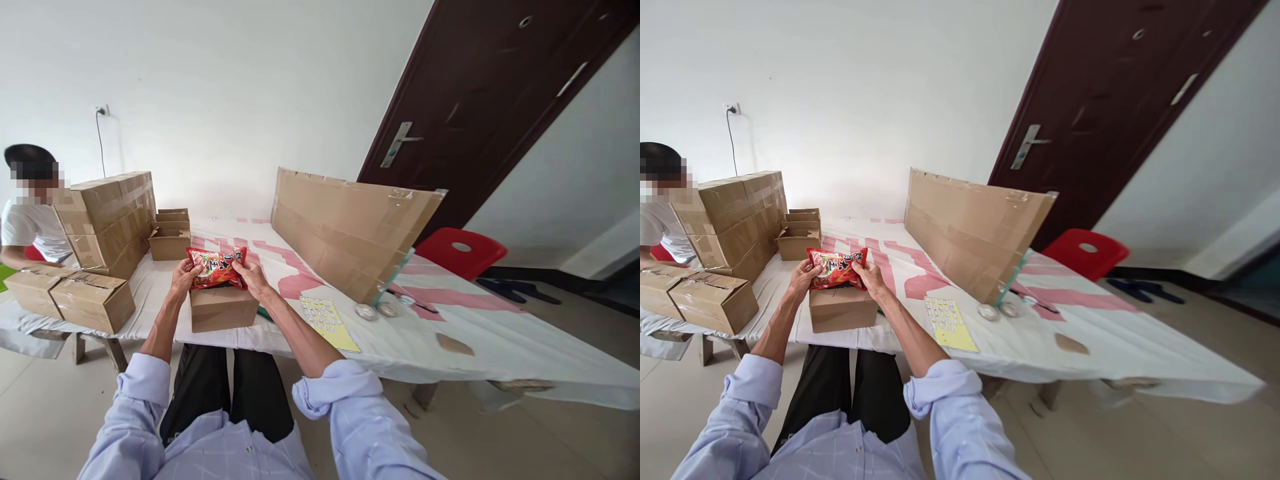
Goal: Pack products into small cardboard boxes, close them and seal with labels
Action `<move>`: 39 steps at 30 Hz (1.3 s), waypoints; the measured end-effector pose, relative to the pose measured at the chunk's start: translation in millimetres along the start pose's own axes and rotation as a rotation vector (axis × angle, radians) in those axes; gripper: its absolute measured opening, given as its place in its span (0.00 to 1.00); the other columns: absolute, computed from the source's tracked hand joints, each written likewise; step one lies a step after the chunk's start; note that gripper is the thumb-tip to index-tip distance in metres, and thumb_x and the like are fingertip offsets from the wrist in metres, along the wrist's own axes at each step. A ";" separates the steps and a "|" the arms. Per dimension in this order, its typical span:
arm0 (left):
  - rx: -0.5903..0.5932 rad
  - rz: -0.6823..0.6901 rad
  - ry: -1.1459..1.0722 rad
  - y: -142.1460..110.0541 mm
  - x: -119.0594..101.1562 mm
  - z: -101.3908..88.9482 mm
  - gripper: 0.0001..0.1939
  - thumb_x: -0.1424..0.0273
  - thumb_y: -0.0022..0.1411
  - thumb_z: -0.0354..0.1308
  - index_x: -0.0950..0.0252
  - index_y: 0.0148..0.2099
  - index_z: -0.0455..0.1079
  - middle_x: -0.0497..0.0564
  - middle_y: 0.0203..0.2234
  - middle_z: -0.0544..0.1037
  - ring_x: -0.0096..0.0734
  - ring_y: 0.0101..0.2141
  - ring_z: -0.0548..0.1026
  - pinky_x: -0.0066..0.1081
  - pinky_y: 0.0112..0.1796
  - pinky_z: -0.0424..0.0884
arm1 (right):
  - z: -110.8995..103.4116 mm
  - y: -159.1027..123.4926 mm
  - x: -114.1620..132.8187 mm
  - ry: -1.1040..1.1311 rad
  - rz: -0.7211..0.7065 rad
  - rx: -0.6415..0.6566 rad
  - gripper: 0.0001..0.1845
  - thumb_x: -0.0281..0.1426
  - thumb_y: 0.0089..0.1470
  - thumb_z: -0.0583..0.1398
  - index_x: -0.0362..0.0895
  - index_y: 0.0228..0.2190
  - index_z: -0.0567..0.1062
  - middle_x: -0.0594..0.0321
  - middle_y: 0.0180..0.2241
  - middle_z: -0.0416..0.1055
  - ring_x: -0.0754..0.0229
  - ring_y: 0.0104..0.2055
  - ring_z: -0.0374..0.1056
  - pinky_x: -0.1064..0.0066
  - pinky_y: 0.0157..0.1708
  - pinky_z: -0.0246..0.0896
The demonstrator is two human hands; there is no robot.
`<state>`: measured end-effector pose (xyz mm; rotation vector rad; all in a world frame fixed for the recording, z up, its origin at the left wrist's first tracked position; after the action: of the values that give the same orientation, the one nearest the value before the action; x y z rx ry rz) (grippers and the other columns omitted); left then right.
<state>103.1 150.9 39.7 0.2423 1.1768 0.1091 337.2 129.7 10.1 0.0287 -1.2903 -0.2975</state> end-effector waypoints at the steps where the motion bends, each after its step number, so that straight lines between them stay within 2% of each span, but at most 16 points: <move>1: 0.003 0.012 0.000 0.4 -3.8 1.5 0.39 0.57 0.25 0.89 0.65 0.40 0.77 0.52 0.30 0.87 0.37 0.30 0.85 0.38 0.39 0.83 | 0.5 0.0 4.6 -0.002 -0.007 -0.002 0.37 0.56 0.31 0.81 0.45 0.35 0.81 0.59 0.34 0.86 0.49 0.41 0.84 0.60 0.41 0.82; 5: 0.028 0.080 -0.012 1.1 -30.5 11.5 0.40 0.56 0.27 0.90 0.65 0.42 0.78 0.52 0.33 0.88 0.39 0.34 0.86 0.38 0.42 0.84 | 6.0 -2.2 37.0 -0.011 -0.082 0.017 0.37 0.57 0.34 0.81 0.46 0.38 0.81 0.57 0.39 0.87 0.48 0.44 0.83 0.60 0.43 0.82; 10: 0.133 0.201 -0.011 -9.8 -86.2 34.5 0.40 0.56 0.37 0.89 0.64 0.50 0.80 0.53 0.41 0.89 0.36 0.39 0.86 0.35 0.44 0.84 | 15.3 -15.6 103.6 -0.044 -0.277 0.031 0.38 0.60 0.38 0.80 0.48 0.40 0.80 0.56 0.43 0.87 0.46 0.50 0.82 0.58 0.48 0.82; 13: 0.217 0.301 0.048 -22.9 -117.3 47.8 0.32 0.58 0.40 0.88 0.64 0.42 0.79 0.49 0.35 0.86 0.33 0.34 0.83 0.31 0.38 0.83 | 20.9 -29.9 135.2 -0.057 -0.372 0.081 0.36 0.60 0.42 0.79 0.49 0.43 0.81 0.57 0.46 0.87 0.47 0.51 0.82 0.57 0.50 0.82; 16: 0.227 0.345 0.085 -32.9 -131.6 45.6 0.28 0.60 0.40 0.88 0.63 0.33 0.74 0.46 0.27 0.79 0.28 0.29 0.77 0.29 0.33 0.80 | 13.5 -42.4 145.0 -0.104 -0.405 0.142 0.37 0.59 0.42 0.80 0.49 0.45 0.82 0.55 0.51 0.86 0.46 0.54 0.81 0.53 0.57 0.80; 18: 0.191 0.357 0.085 -36.2 -134.8 32.4 0.27 0.61 0.41 0.88 0.63 0.34 0.74 0.46 0.29 0.79 0.29 0.29 0.77 0.30 0.34 0.80 | -4.2 -46.8 135.5 -0.165 -0.364 0.169 0.39 0.58 0.41 0.81 0.50 0.47 0.82 0.53 0.53 0.85 0.44 0.58 0.79 0.50 0.62 0.77; 20: 0.111 0.378 0.076 -36.7 -137.0 9.7 0.27 0.63 0.41 0.87 0.63 0.37 0.75 0.47 0.31 0.80 0.31 0.32 0.78 0.32 0.37 0.82 | -30.2 -49.6 114.1 -0.259 -0.273 0.190 0.43 0.59 0.39 0.82 0.49 0.50 0.82 0.50 0.56 0.83 0.43 0.61 0.78 0.46 0.65 0.74; 23: -0.039 0.419 0.065 -33.6 -138.7 -31.1 0.27 0.67 0.39 0.85 0.62 0.35 0.71 0.46 0.31 0.80 0.30 0.31 0.77 0.31 0.37 0.81 | -67.6 -57.2 67.4 -0.443 -0.092 0.257 0.47 0.58 0.37 0.82 0.47 0.54 0.83 0.45 0.62 0.80 0.40 0.61 0.77 0.45 0.60 0.77; 25: -0.118 0.432 0.059 -29.9 -135.2 -55.0 0.27 0.68 0.38 0.83 0.62 0.34 0.69 0.44 0.29 0.78 0.28 0.30 0.75 0.29 0.35 0.80 | -79.9 -66.3 35.9 -0.516 -0.001 0.335 0.48 0.54 0.37 0.82 0.47 0.57 0.82 0.47 0.64 0.79 0.43 0.57 0.78 0.50 0.55 0.79; 28: -0.213 0.404 0.066 -23.5 -118.5 -82.7 0.26 0.68 0.36 0.81 0.62 0.34 0.69 0.43 0.28 0.77 0.26 0.28 0.74 0.28 0.33 0.78 | -80.8 -77.7 3.5 -0.550 0.024 0.370 0.50 0.47 0.35 0.82 0.49 0.60 0.81 0.51 0.62 0.80 0.50 0.49 0.78 0.57 0.50 0.79; 32: -0.316 0.312 0.086 -16.3 -81.0 -111.1 0.27 0.69 0.34 0.79 0.61 0.33 0.67 0.42 0.26 0.75 0.25 0.27 0.73 0.27 0.32 0.78 | -71.6 -80.9 -18.3 -0.570 0.021 0.301 0.48 0.41 0.37 0.80 0.48 0.61 0.79 0.52 0.60 0.81 0.52 0.45 0.77 0.59 0.48 0.79; 35: -0.366 0.258 0.101 -10.9 -54.2 -131.4 0.27 0.67 0.33 0.78 0.60 0.33 0.65 0.42 0.26 0.75 0.26 0.26 0.73 0.28 0.31 0.78 | -65.5 -78.0 -28.7 -0.559 0.039 0.302 0.49 0.39 0.40 0.79 0.49 0.64 0.77 0.51 0.62 0.79 0.47 0.54 0.78 0.54 0.56 0.78; 39: -0.441 0.214 0.117 -1.8 -30.6 -157.0 0.29 0.65 0.33 0.78 0.59 0.34 0.64 0.40 0.27 0.75 0.26 0.27 0.74 0.29 0.34 0.79 | -57.8 -69.5 -38.2 -0.493 0.060 0.348 0.55 0.38 0.40 0.79 0.51 0.68 0.72 0.48 0.68 0.74 0.42 0.67 0.72 0.49 0.66 0.71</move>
<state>-53.7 163.2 10.0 -0.0295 1.2085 0.5700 368.7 63.5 -55.1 0.2229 -1.8185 -0.0208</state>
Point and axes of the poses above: each hand's wrist, its own y-axis towards the middle knuckle, its own z-axis out of the palm, x = y × z, the point moved 8 cm from there along y, towards the middle knuckle
